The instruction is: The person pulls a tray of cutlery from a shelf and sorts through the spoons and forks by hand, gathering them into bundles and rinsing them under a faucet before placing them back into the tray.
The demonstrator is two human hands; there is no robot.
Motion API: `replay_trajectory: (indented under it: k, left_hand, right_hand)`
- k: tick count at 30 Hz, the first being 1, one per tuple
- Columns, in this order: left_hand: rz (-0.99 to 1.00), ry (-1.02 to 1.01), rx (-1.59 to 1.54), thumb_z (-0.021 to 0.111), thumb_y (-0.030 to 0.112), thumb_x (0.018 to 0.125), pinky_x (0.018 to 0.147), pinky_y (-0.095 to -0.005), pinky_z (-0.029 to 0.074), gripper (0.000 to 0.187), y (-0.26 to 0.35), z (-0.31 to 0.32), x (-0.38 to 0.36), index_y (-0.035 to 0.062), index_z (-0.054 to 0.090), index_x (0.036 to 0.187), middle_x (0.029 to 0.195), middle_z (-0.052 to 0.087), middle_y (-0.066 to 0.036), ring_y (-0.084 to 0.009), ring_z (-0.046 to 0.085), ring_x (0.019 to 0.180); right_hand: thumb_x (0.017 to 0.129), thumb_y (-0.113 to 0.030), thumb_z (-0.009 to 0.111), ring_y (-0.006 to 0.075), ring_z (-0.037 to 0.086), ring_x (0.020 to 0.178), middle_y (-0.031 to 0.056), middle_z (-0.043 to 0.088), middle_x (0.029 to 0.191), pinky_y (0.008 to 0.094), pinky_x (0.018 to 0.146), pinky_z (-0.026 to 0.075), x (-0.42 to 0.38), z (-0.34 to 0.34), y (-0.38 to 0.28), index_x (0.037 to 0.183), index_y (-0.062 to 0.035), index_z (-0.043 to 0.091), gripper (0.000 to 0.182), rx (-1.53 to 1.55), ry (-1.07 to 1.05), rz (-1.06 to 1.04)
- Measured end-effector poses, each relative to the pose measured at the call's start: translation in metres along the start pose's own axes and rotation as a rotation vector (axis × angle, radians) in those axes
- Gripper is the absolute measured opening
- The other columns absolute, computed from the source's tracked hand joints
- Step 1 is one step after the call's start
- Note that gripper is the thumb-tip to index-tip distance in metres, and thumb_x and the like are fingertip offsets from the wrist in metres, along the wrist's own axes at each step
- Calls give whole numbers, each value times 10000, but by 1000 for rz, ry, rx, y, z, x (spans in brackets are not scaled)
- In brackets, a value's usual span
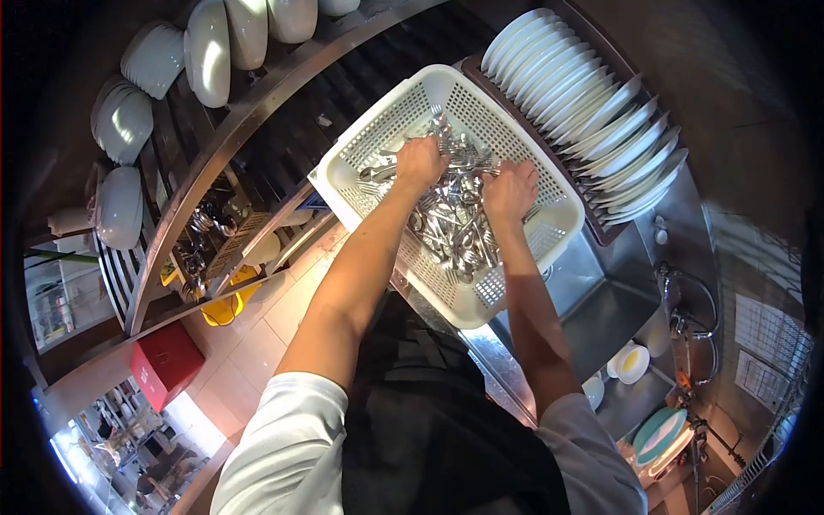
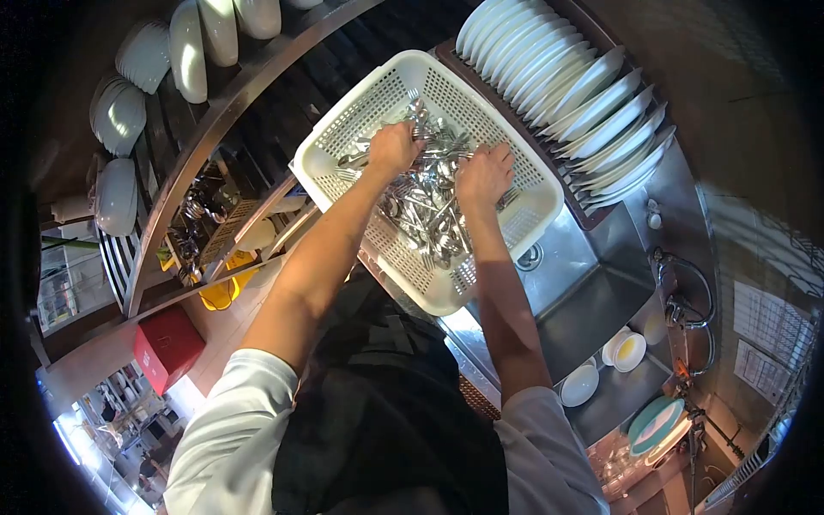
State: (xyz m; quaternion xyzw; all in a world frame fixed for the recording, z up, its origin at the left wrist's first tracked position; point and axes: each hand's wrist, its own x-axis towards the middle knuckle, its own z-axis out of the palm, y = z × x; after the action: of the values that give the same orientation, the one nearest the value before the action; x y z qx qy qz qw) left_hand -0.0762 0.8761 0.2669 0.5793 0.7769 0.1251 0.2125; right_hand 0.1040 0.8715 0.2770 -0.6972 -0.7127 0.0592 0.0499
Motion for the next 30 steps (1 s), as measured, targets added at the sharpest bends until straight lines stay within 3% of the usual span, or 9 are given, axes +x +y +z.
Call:
replay_trajectory:
  k: [2, 5, 10, 17, 20, 23, 24, 27, 30]
  left_hand:
    - [-23, 0, -34, 767, 239, 835, 850, -501, 548, 242, 0, -6, -6, 69, 728, 1002, 971, 728, -213, -408, 700, 946]
    - [540, 361, -175, 696, 68, 787, 840, -495, 534, 275, -16, -2, -1, 45, 729, 1059, 940, 725, -215, -417, 697, 896]
    - [311, 16, -202, 589, 8, 782, 828, -474, 532, 367, 21, -29, -7, 51, 709, 1127, 946, 717, -232, -419, 689, 881]
    - [401, -123, -698, 767, 370, 912, 720, -380, 518, 498, 53, -62, -31, -30, 559, 1124, 825, 647, -121, -213, 644, 793]
    - [151, -315, -935, 829, 298, 861, 684, -369, 510, 471, 56, -86, -50, -21, 555, 1073, 842, 655, -99, -206, 618, 735]
    - [181, 30, -812, 828, 177, 826, 656, -373, 523, 431, 26, -63, -59, -4, 554, 1106, 834, 660, -83, -205, 622, 693]
    - [255, 285, -699, 812, 155, 823, 661, -378, 530, 418, 15, -55, -61, 4, 554, 1116, 818, 658, -90, -212, 629, 688]
    - [60, -5, -466, 740, 136, 830, 766, -441, 538, 425, -10, -42, -81, 22, 567, 1201, 920, 716, -208, -354, 709, 849]
    - [129, -242, -295, 726, 209, 815, 799, -474, 536, 292, -30, -20, -90, 16, 675, 1027, 891, 704, -251, -416, 693, 889]
  right_hand:
    - [823, -315, 804, 343, 555, 1123, 140, 540, 1166, 489, 911, 488, -3, 1, 4, 1111, -57, 681, 406, 25, 14, -8]
    - [840, -287, 782, 351, 573, 1110, 147, 548, 1164, 495, 894, 507, -2, 2, 10, 1111, -48, 694, 372, 21, -8, -17]
    - [853, -176, 728, 372, 589, 1101, 170, 573, 1143, 475, 849, 542, 7, -15, 14, 1130, -37, 687, 313, -104, -65, -156]
    - [830, -26, 704, 438, 692, 807, 218, 712, 951, 490, 734, 559, 22, -116, -2, 953, -11, 646, 137, 407, -88, -411]
    - [857, -75, 744, 346, 714, 729, 162, 732, 842, 417, 664, 553, 32, -135, -12, 1021, 3, 643, 207, 669, -120, -390]
    - [946, -236, 732, 127, 686, 698, 70, 705, 816, 309, 624, 536, 54, -99, -12, 1071, 41, 673, 309, 1444, -597, -183]
    - [948, -258, 721, 178, 701, 720, 100, 709, 821, 325, 655, 548, 65, -53, -3, 1080, 43, 672, 332, 1272, -519, -152]
    - [918, -185, 665, 408, 653, 1042, 244, 644, 1116, 476, 894, 531, 53, 40, 5, 1044, 36, 684, 255, 336, -119, -275]
    - [902, -166, 667, 406, 632, 1029, 244, 589, 1197, 496, 904, 522, 29, 60, 12, 1020, 29, 691, 229, 119, 36, -297]
